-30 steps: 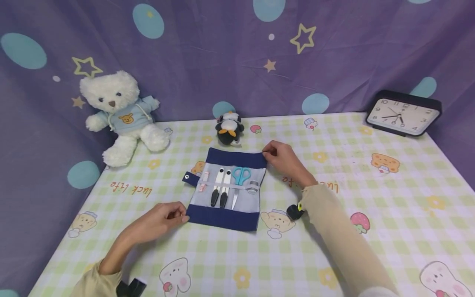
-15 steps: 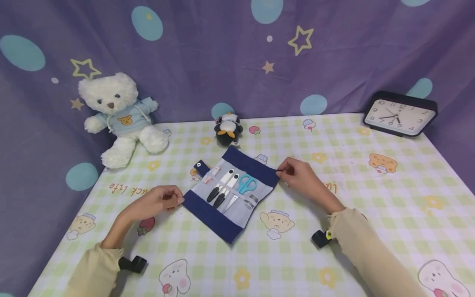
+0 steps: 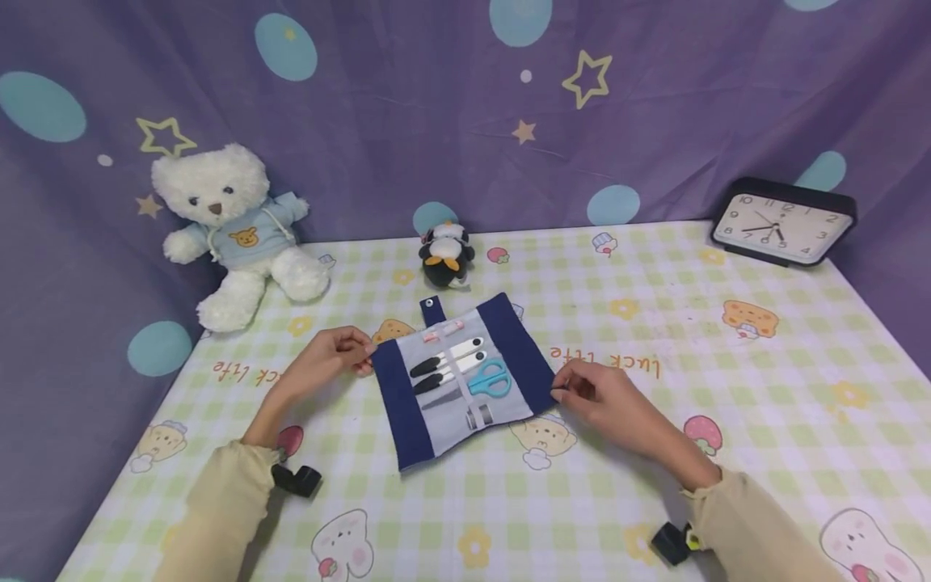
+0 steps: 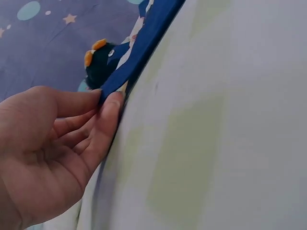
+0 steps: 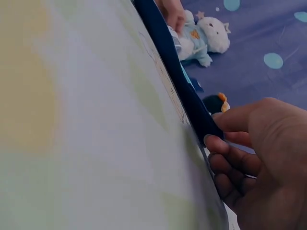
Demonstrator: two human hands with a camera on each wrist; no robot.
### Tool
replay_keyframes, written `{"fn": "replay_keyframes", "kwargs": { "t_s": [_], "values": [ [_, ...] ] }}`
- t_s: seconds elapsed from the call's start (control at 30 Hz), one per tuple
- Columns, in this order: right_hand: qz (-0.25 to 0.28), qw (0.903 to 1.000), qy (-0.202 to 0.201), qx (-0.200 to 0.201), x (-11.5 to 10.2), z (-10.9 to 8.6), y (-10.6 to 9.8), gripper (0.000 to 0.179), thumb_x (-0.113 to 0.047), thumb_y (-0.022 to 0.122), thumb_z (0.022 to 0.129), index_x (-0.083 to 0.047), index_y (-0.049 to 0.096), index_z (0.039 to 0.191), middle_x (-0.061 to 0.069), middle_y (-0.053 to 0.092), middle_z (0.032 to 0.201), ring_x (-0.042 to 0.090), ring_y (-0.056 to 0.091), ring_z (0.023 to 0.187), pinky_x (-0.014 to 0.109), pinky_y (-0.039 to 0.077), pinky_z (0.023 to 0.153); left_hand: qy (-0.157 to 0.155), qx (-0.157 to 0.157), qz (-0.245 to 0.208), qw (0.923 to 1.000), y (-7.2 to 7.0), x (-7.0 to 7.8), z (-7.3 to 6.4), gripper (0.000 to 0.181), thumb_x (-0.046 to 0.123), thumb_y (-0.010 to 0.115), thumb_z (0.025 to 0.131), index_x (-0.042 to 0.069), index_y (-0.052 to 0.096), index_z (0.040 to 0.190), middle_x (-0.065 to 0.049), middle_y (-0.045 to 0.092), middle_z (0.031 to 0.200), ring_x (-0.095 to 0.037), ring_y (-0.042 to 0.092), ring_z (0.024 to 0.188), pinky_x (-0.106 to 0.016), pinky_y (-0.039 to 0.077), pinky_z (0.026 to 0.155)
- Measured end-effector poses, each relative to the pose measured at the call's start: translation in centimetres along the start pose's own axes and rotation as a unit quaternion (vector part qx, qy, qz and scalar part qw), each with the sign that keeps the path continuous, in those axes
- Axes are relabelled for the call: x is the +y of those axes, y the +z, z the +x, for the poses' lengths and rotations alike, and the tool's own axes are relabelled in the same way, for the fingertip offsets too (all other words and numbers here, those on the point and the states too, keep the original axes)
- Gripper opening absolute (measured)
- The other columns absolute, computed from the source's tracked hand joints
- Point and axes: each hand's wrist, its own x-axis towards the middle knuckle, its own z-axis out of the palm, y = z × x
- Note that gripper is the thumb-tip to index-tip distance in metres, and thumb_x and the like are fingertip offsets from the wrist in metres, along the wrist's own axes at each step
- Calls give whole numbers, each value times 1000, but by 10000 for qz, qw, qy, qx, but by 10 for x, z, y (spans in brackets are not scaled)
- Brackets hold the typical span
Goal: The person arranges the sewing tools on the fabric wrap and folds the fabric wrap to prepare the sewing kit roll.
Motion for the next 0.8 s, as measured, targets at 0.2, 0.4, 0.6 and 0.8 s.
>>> {"fn": "replay_keyframes", "kwargs": {
  "t_s": [0.2, 0.4, 0.6, 0.8],
  "values": [
    [43, 9993, -225, -281, -7, -16, 5, 12, -7, 74, 97, -18, 71, 101, -13, 65, 81, 6, 61, 72, 25, 51, 66, 157, 566, 20, 9983, 12, 5, 23, 19, 7, 61, 105, -11, 65, 111, -17, 70, 84, -16, 68, 71, -28, 57, 69],
    [-37, 9977, -504, -453, -14, -24, 13, 13, -12, 77, 95, -18, 69, 104, -17, 60, 80, 3, 57, 70, 24, 49, 63, 300, 1000, 258, 9942, 21, 9, 42, 17, 9, 64, 104, -6, 69, 107, -13, 70, 79, -15, 64, 63, -27, 52, 58],
    [-229, 9965, -630, -502, -18, -25, 16, 15, -16, 79, 94, -18, 68, 105, -18, 58, 83, 1, 54, 72, 24, 49, 63, 254, 1132, 536, 9918, 26, 12, 53, 16, 10, 64, 104, -3, 71, 106, -9, 70, 77, -13, 64, 62, -26, 48, 51],
    [-346, 9970, -562, -399, -18, -27, 14, 17, -15, 80, 93, -19, 70, 106, -18, 60, 88, 1, 56, 77, 25, 50, 67, 182, 1196, 553, 9911, 29, 13, 55, 15, 10, 63, 104, -2, 71, 106, -10, 70, 80, -14, 65, 63, -27, 47, 50]
  ]
}}
